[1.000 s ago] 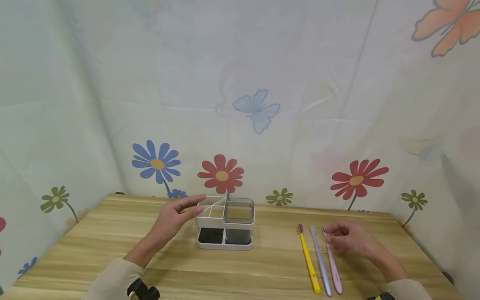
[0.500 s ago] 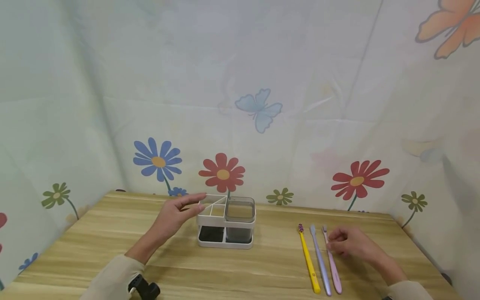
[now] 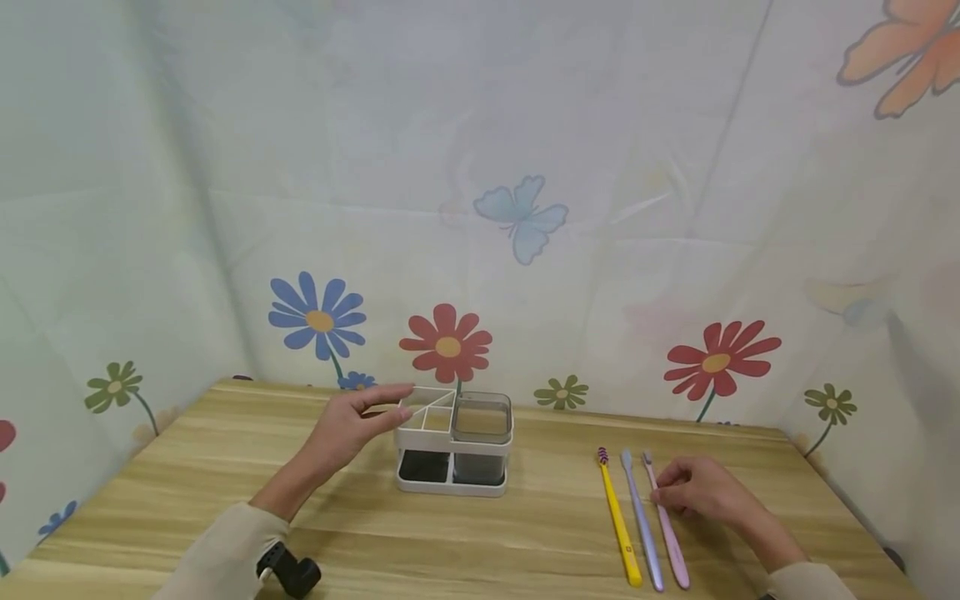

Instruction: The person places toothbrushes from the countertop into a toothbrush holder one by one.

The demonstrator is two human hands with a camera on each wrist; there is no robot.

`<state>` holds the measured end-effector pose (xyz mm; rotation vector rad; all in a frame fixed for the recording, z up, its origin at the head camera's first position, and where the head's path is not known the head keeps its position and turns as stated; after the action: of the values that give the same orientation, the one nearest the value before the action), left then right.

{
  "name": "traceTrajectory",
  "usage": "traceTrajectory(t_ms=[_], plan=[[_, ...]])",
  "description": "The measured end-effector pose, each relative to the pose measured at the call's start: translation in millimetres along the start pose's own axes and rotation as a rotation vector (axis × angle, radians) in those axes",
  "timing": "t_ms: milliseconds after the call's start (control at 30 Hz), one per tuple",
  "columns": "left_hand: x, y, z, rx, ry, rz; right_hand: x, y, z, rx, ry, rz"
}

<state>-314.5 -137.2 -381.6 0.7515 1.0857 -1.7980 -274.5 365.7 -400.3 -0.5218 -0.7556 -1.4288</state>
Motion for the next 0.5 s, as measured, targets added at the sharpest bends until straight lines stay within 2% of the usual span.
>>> traceTrajectory(t_ms=[267,500], plan=[[1.2,-1.3,0.1,0.008,0.031,-0.009,4.9,0.1,-3.0,-0.025,0.008,-0.016],[0.8,2.0,-0.1,0.014,0.035,-0.006,6.6,1.6,-7.0,-0.012,-0.056,-0.055]])
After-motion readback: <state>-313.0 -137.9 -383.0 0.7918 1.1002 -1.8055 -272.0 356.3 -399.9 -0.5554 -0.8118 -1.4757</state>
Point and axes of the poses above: each hand's wrist, its own y-axis away from the middle knuckle, its own z-axis out of the back of the hand, x = y × z, the point moved 1 cm from there along -y, towards the middle knuckle, and after that the axes turned 8 degrees about -y, right-handed, at the moved point
